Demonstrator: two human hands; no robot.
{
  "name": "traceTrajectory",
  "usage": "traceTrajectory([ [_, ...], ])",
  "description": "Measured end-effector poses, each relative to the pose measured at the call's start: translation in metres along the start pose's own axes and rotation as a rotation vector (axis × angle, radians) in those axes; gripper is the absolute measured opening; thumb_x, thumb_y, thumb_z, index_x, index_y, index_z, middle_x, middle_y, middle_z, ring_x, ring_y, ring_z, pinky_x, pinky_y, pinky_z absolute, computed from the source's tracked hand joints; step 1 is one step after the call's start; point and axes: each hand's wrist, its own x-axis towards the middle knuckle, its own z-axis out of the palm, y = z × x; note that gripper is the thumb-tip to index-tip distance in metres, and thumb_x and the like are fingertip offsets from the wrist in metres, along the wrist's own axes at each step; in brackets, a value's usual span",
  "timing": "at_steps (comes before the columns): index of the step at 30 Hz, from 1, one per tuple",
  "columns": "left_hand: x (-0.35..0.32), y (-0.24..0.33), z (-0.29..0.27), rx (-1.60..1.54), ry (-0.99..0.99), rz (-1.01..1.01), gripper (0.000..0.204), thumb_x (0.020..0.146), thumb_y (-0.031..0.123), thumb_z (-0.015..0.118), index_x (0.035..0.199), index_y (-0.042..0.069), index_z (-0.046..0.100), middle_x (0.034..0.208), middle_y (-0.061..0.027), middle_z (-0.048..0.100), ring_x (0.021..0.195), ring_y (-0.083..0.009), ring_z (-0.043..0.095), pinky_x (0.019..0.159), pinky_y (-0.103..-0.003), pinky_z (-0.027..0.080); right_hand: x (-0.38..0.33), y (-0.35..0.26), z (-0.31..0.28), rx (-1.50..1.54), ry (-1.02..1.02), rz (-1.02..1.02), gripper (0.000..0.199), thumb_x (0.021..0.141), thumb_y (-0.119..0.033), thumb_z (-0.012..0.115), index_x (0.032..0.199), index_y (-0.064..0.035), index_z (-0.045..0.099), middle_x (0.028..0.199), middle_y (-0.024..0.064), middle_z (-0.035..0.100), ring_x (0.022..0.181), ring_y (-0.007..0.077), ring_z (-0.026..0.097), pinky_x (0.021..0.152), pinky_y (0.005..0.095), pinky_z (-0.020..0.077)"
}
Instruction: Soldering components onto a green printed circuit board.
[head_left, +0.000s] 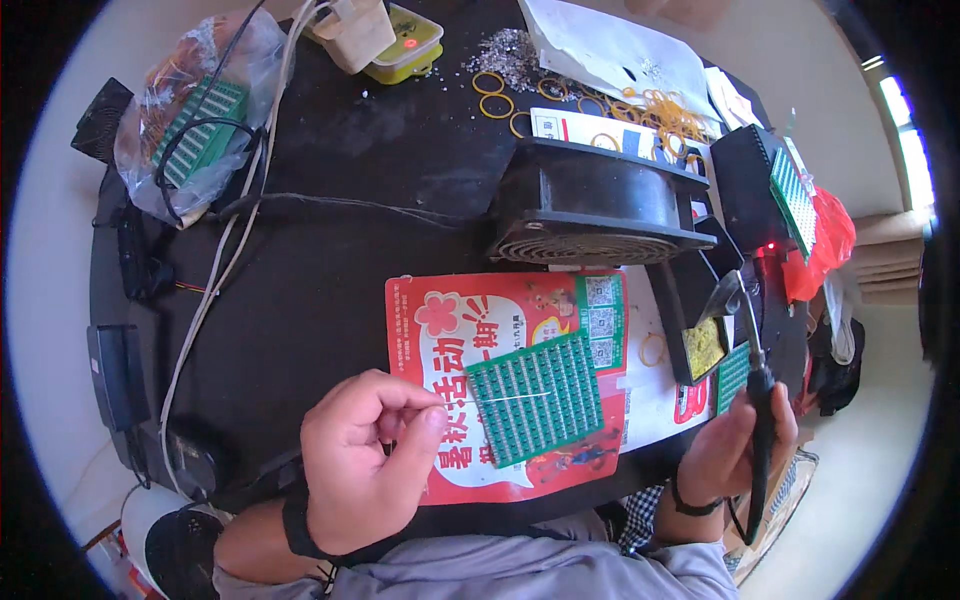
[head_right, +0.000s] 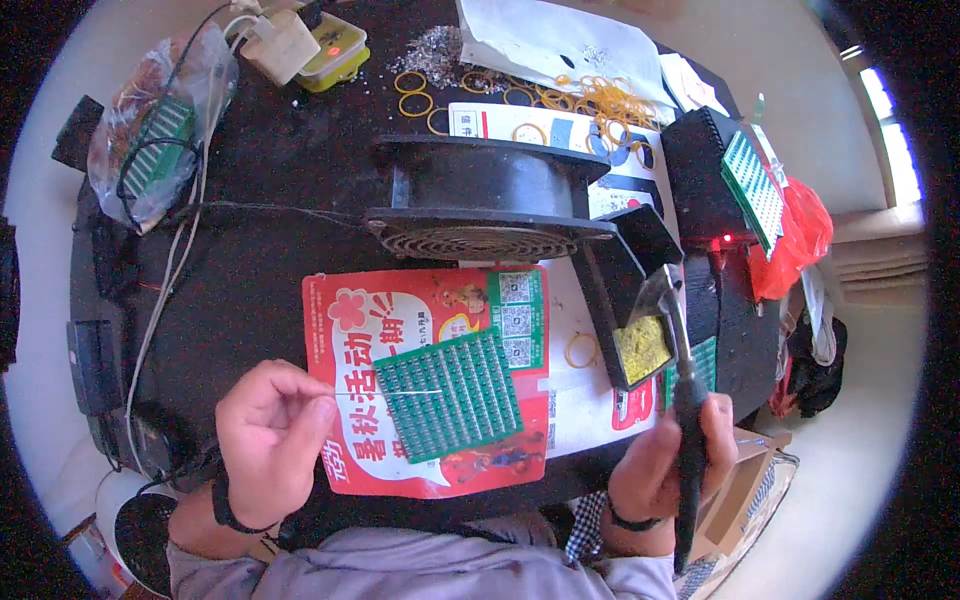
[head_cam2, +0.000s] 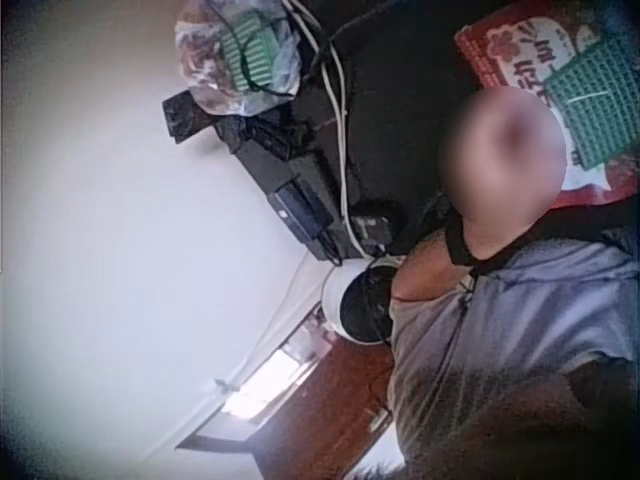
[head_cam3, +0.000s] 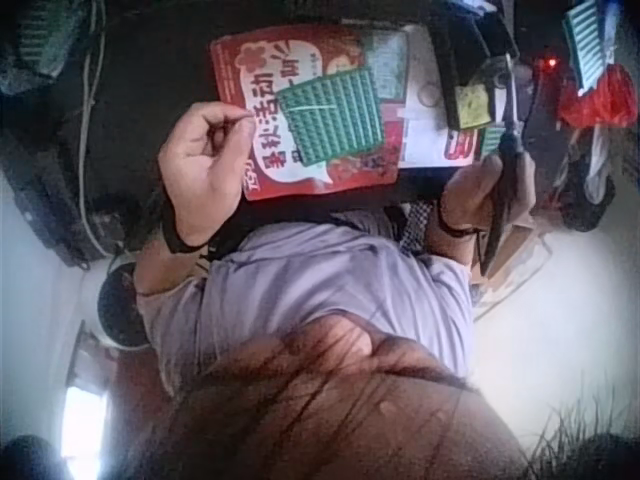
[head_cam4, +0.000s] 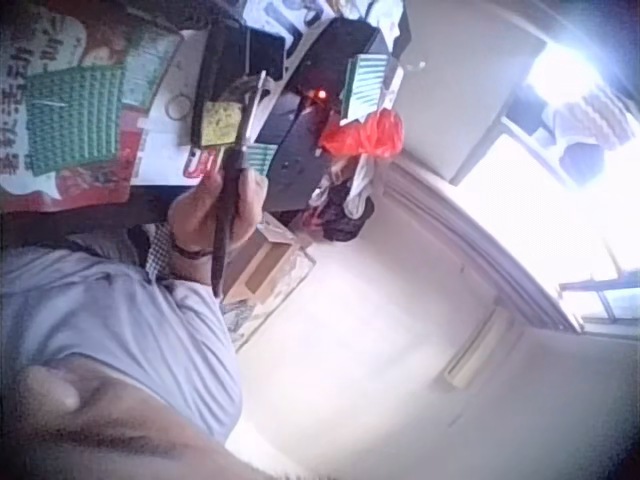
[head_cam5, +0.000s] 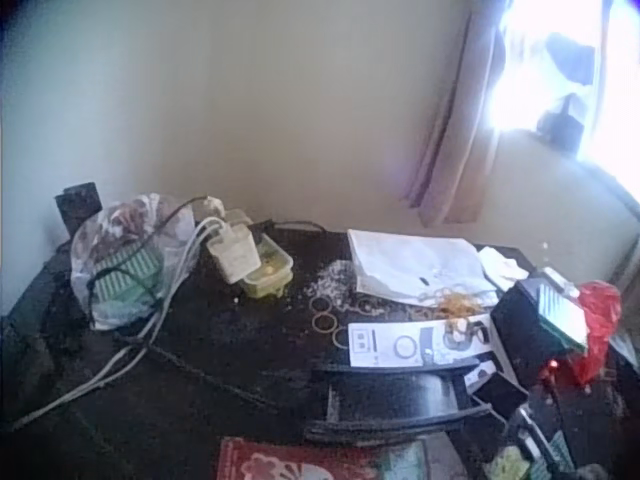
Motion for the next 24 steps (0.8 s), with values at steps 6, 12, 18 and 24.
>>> traceTrajectory([
  [6, 0.009, 0.006, -0.004, 0.331, -0.107, 0.224, 0.009, 0.077, -0.005, 0.066, 0.085, -0.001, 0.066, 0.067, -0.0055, 0.057, 0.057, -0.0107, 0.053, 0.052, -0.023, 0.040, -0.010, -0.020, 0.000, 0.324, -0.167, 0.031, 0.035, 0.085, -0.024, 0.061, 0.102, 0.0043, 0.052, 0.078, 0.0122, 0.054, 0.064, 0.0192, 0.051, 0.056, 0.0320, 0.0405],
  [12, 0.009, 0.003, 0.007, 0.509, -0.079, 0.381, 0.014, 0.069, -0.004, 0.071, 0.079, 0.004, 0.066, 0.055, -0.0023, 0.050, 0.046, -0.0111, 0.041, 0.043, -0.026, 0.030, -0.007, -0.025, 0.005, 0.429, -0.520, 0.021, 0.040, 0.069, -0.009, 0.074, 0.101, -0.0001, 0.052, 0.074, 0.0095, 0.055, 0.058, 0.0215, 0.054, 0.054, 0.0336, 0.0460],
  [18, 0.009, -0.002, 0.006, 0.524, -0.096, 0.452, 0.018, 0.065, -0.004, 0.072, 0.079, 0.004, 0.065, 0.056, -0.0020, 0.051, 0.044, -0.0118, 0.040, 0.043, -0.026, 0.030, -0.001, -0.029, 0.011, 0.466, -0.620, 0.062, 0.033, 0.070, -0.010, 0.070, 0.097, 0.0012, 0.054, 0.071, 0.0098, 0.055, 0.058, 0.0214, 0.055, 0.054, 0.0330, 0.0473],
  [24, 0.009, -0.005, 0.006, 0.520, -0.096, 0.484, 0.019, 0.065, -0.004, 0.072, 0.081, 0.004, 0.065, 0.058, -0.0029, 0.053, 0.044, -0.0136, 0.044, 0.044, -0.026, 0.032, 0.000, -0.034, 0.017, 0.380, -0.627, -0.003, 0.027, 0.071, -0.014, 0.065, 0.091, 0.0003, 0.055, 0.063, 0.0087, 0.053, 0.051, 0.0188, 0.051, 0.050, 0.0324, 0.0445],
])
